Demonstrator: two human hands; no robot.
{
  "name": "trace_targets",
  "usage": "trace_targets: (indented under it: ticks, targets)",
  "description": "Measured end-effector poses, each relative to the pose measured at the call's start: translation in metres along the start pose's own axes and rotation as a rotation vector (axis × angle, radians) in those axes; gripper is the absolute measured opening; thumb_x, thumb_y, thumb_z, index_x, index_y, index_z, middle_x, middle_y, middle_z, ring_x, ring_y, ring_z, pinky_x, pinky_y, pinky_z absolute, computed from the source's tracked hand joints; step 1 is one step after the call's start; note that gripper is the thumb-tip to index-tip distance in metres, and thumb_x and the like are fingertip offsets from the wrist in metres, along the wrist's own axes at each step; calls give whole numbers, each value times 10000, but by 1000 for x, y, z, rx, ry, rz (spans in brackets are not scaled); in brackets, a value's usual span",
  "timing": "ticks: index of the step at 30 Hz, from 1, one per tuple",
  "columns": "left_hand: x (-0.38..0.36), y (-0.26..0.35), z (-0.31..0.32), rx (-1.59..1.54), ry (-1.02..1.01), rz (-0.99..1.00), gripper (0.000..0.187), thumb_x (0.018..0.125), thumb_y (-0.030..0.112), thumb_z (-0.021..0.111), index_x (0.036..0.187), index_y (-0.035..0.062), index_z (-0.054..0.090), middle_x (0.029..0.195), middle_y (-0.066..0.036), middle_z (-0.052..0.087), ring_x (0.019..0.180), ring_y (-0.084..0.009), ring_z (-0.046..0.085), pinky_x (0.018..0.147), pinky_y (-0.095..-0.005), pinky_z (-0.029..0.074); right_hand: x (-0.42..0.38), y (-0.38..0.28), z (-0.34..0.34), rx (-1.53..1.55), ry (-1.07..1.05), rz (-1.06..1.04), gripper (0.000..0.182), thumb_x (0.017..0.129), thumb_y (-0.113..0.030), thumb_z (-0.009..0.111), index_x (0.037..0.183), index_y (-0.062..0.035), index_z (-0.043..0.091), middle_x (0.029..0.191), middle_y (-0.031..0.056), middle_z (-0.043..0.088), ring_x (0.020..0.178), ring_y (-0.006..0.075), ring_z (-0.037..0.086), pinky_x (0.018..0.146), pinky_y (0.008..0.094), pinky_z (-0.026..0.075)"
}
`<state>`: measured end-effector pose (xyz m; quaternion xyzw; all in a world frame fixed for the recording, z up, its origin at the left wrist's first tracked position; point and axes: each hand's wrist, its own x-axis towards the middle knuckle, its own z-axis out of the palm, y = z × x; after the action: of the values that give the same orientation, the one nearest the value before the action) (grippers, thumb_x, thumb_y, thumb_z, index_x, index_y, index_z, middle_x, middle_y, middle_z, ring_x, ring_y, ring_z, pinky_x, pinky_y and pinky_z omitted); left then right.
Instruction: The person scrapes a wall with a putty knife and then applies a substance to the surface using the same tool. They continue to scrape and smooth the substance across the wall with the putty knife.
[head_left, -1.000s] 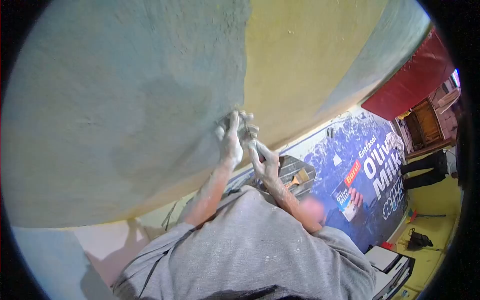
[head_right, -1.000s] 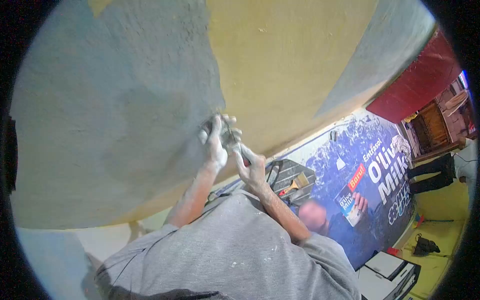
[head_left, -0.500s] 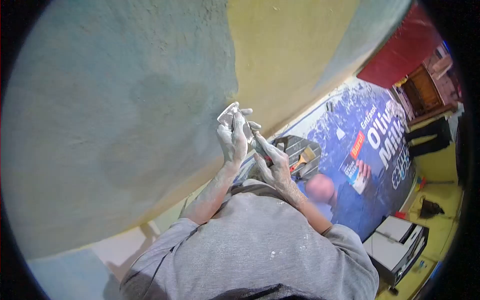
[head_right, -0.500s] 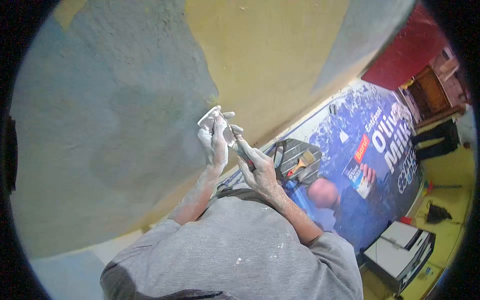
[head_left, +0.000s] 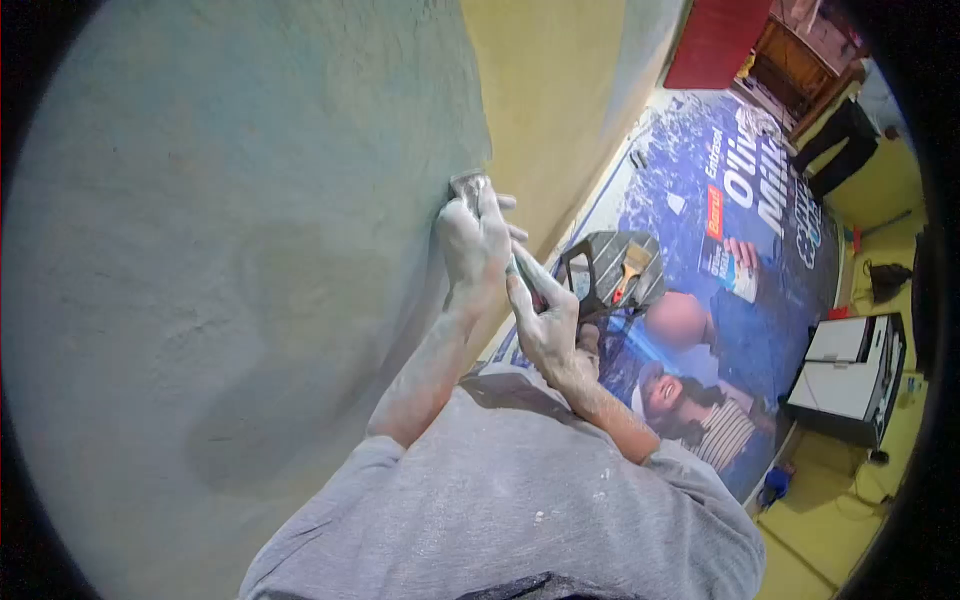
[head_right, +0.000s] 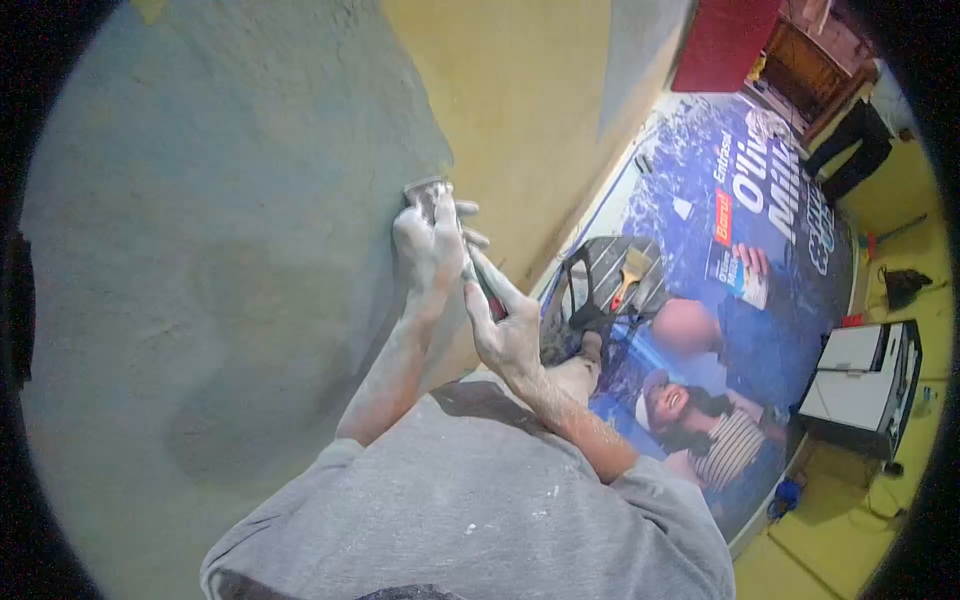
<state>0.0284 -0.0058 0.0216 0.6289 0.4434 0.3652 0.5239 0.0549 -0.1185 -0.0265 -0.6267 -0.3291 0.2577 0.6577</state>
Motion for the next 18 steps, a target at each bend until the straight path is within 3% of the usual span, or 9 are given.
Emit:
trace_targets:
  ticks: [1, 5, 9, 11, 12, 13, 15, 18]
  targets:
    - [-4, -5, -5, 6, -13, -9, 318, 984, 197, 464, 908, -66, 627, 784, -131, 696, 518, -199, 662, 447, -290, 502, -3, -4, 4, -19, -12, 94, 392, 923, -71, 586, 1305, 11, 554, 1067, 131, 702, 962, 93, 611, 819, 249, 498]
    - [1, -8, -6, 74, -46, -5, 312, 982, 181, 458, 895, -64, 630, 748, -129, 693, 506, -224, 663, 430, -314, 500, -7, 3, 9, 74, 42, -37, 401, 932, -110, 589, 1316, 0, 550, 1086, 113, 693, 923, 73, 582, 817, 243, 482]
    - [4, -10, 4, 86, -20, 170, 310, 966, 151, 452, 859, -86, 619, 617, -163, 639, 524, -252, 669, 472, -346, 504, 1, -2, -3, 58, -3, 147, 399, 936, -124, 580, 1320, -21, 555, 1122, 101, 686, 931, 87, 593, 825, 232, 474]
    - [-1, -19, 0, 81, -77, 84, 274, 943, 130, 456, 875, -88, 609, 612, -174, 627, 515, -255, 661, 475, -346, 504, -2, 0, -3, -34, 3, 7, 382, 943, -112, 579, 1309, -4, 565, 760, -66, 547, 598, 5, 381, 513, 195, 308]
    - [0, -18, 0, 63, -67, 73, 287, 951, 136, 439, 870, -69, 623, 584, -127, 627, 513, -213, 660, 461, -316, 514, 8, 3, 4, -6, 49, -168, 380, 938, -125, 594, 1300, -9, 575, 697, -75, 506, 579, 2, 366, 489, 204, 293]
    - [3, -19, 2, 61, -68, 72, 287, 951, 136, 439, 870, -69, 623, 584, -127, 627, 513, -213, 660, 461, -316, 514, 10, 4, 2, -9, 49, -167, 380, 938, -125, 594, 1300, -9, 575, 697, -75, 506, 579, 2, 366, 489, 204, 293]
    - [8, -20, 7, 105, -64, 292, 265, 935, 114, 431, 871, -70, 609, 588, -125, 619, 512, -221, 660, 459, -328, 515, 13, -4, -7, -5, 4, 65, 390, 935, -130, 602, 1302, -3, 571, 709, -64, 524, 597, 14, 396, 505, 203, 325]
    - [7, -21, 5, 142, -43, 179, 250, 913, 106, 452, 802, -66, 596, 607, -156, 614, 527, -261, 650, 480, -367, 498, 7, 2, -9, 92, -25, -72, 390, 945, -116, 583, 1305, 31, 551, 756, -64, 550, 624, 35, 440, 538, 204, 369]
